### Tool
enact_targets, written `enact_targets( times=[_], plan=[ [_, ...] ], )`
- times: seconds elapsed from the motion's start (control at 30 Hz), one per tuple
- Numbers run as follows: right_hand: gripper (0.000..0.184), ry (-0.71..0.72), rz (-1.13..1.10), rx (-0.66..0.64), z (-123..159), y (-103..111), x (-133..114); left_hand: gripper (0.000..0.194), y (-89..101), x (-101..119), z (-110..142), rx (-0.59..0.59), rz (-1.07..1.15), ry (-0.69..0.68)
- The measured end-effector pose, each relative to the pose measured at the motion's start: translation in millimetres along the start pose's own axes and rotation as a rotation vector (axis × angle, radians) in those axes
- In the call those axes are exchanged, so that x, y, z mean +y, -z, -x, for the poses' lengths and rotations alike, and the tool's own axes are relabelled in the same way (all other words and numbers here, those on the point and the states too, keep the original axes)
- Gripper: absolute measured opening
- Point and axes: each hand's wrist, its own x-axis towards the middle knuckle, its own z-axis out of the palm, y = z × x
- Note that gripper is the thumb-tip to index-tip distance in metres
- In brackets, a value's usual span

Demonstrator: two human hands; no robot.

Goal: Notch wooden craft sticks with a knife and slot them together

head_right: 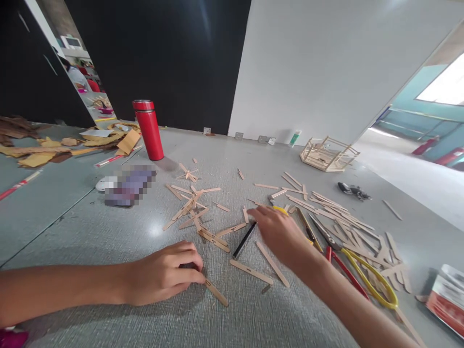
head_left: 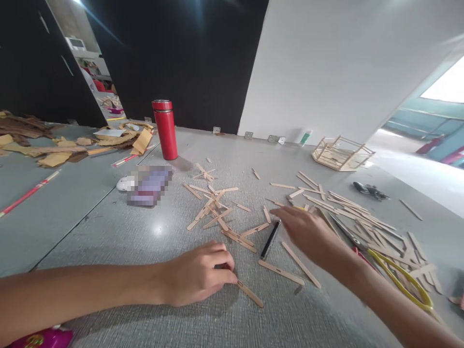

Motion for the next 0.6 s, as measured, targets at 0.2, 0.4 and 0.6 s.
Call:
enact_targets(
  times=[0.2, 0.4, 0.6],
  plan=[
    [0.049, 0.064, -0.071, -0.044, 5.0, -1.0, -57.2, 0.022, -1.3, -1.4, -1.5, 0.004, 0.0, 0.004],
    [0.067, 0.096, -0.098, -0.049, 8.1, 3.4, -64.8, 0.021, -3.8, -2.7, -1.3, 0.005, 0.01, 0.016],
    [0.045, -0.191, 0.07, 0.098, 22.1, 14.2, 1.0, 0.023, -6.7, -3.4, -1.1, 0.011, 0.022, 0.026]
  ],
)
